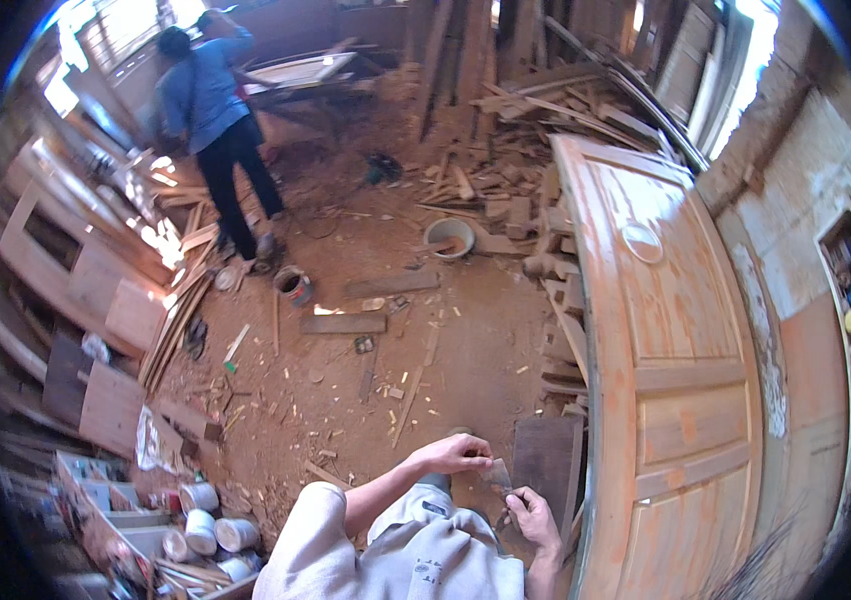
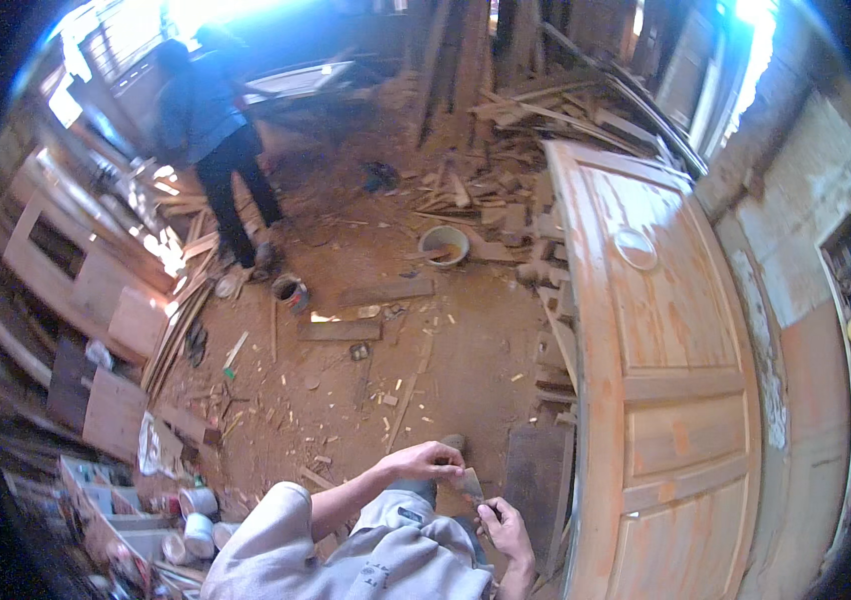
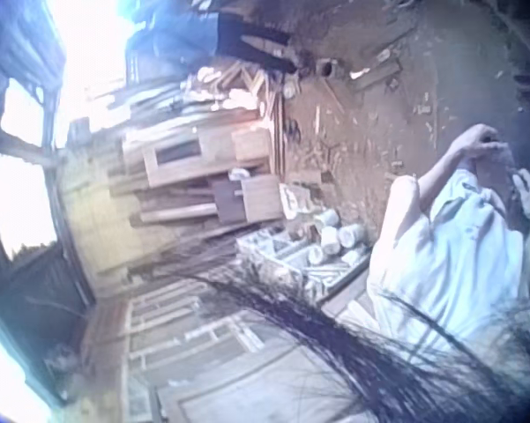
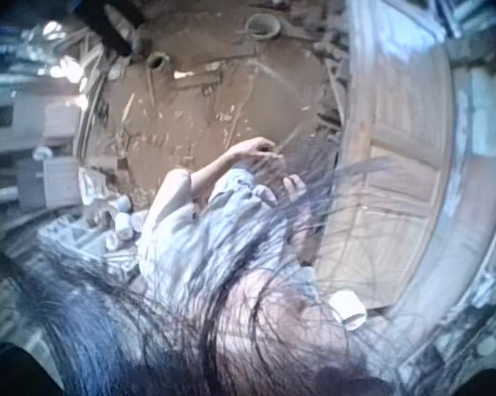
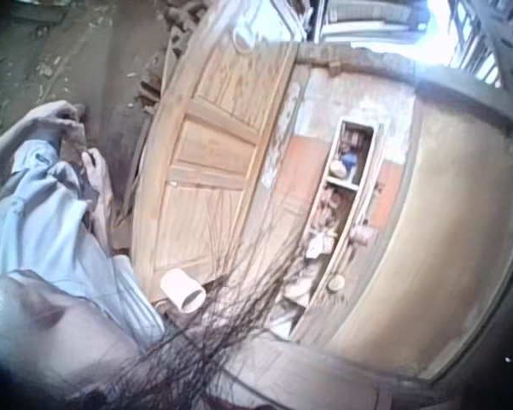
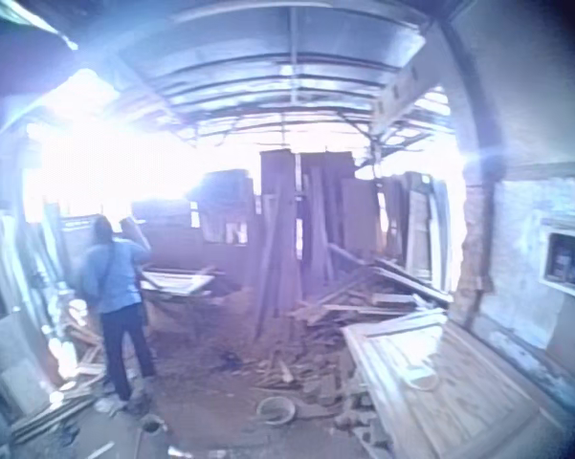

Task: The person applies a reddish paste or filler to the surfaces and joints of a wooden door using a putty knife and their fingers.

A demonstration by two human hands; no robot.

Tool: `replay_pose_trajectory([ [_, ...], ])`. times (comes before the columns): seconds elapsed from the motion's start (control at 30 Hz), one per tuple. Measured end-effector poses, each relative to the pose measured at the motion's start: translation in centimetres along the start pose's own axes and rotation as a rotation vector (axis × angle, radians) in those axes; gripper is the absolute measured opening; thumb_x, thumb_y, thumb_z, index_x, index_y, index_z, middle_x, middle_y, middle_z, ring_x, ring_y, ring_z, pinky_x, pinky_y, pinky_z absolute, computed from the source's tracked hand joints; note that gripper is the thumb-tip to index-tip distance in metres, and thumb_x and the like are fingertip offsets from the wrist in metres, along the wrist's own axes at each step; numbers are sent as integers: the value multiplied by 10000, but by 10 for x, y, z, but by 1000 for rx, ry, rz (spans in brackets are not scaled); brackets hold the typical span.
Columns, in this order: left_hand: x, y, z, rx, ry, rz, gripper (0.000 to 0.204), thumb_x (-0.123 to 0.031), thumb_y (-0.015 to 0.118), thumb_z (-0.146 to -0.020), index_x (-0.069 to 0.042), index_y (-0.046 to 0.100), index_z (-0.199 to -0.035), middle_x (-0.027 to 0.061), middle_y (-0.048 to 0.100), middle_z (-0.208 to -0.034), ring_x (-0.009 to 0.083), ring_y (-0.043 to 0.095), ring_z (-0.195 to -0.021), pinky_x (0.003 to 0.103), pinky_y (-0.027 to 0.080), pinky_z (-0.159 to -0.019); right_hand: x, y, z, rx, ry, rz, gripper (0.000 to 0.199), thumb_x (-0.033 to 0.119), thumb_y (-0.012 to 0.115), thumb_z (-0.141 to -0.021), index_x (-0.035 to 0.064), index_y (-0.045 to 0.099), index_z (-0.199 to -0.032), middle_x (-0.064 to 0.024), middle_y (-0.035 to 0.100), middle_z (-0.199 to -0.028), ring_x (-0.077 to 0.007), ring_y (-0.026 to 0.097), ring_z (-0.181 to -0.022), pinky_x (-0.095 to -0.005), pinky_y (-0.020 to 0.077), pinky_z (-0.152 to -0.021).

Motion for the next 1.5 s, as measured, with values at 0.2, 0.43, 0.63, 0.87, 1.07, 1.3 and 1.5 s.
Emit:
replay_pose_trajectory([
  [0.2,14,61,82,-184,15,102,359,-377,591,-987,-33,659,-1065,70,685,-917,177,620,-911,358,485,-856,-41,26,49,168,64,71,163,202,626,-991,42,632,-960,-13,655,-781,-66,593,-658,-235,474,-600],
  [0.43,29,114,125,-220,29,107,343,-357,593,-975,-22,656,-1018,67,673,-893,164,603,-873,344,484,-817,-75,43,91,270,23,67,150,180,616,-996,35,625,-957,-19,647,-784,-83,594,-671,-256,496,-636],
  [0.63,15,142,121,-202,29,9,349,-359,582,-982,-16,647,-983,60,663,-878,152,587,-864,345,482,-808,-93,30,120,204,-23,110,158,178,602,-1002,31,629,-950,-5,637,-779,-80,591,-678,-249,482,-634],
  [0.87,-13,152,79,-154,15,116,364,-386,611,-976,-25,661,-977,39,669,-846,128,592,-818,320,486,-745,-99,-14,153,45,-62,13,199,199,621,-988,6,625,-941,-25,648,-792,-99,605,-680,-278,505,-649],
  [1.07,-18,166,42,-145,1,11,300,-315,614,-973,-22,674,-959,24,650,-825,119,585,-808,302,484,-743,-112,-59,184,-105,-223,-15,224,189,608,-984,26,560,-1131,-6,617,-864,-76,588,-744,-258,492,-671],
  [1.3,-44,218,-11,3,98,406,132,-68,636,-931,-67,574,-1048,-72,514,-837,31,463,-762,194,372,-685,-177,-89,228,-407,-274,-174,270,191,611,-980,16,551,-1177,4,580,-881,-77,578,-763,-261,483,-682],
  [1.5,-60,242,-20,52,73,413,106,-33,559,-927,-91,508,-999,-60,474,-831,43,434,-747,205,350,-663,-193,-87,248,-509,-223,-292,221,199,611,-980,23,572,-1109,-3,590,-856,-81,589,-751,-266,478,-660],
])
Point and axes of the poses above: each hand's wrist, its own z-axis away from the middle knuckle, its own y-axis out of the palm, x = y × z, the point moved 9 cm from there along -z, towards the middle knuckle
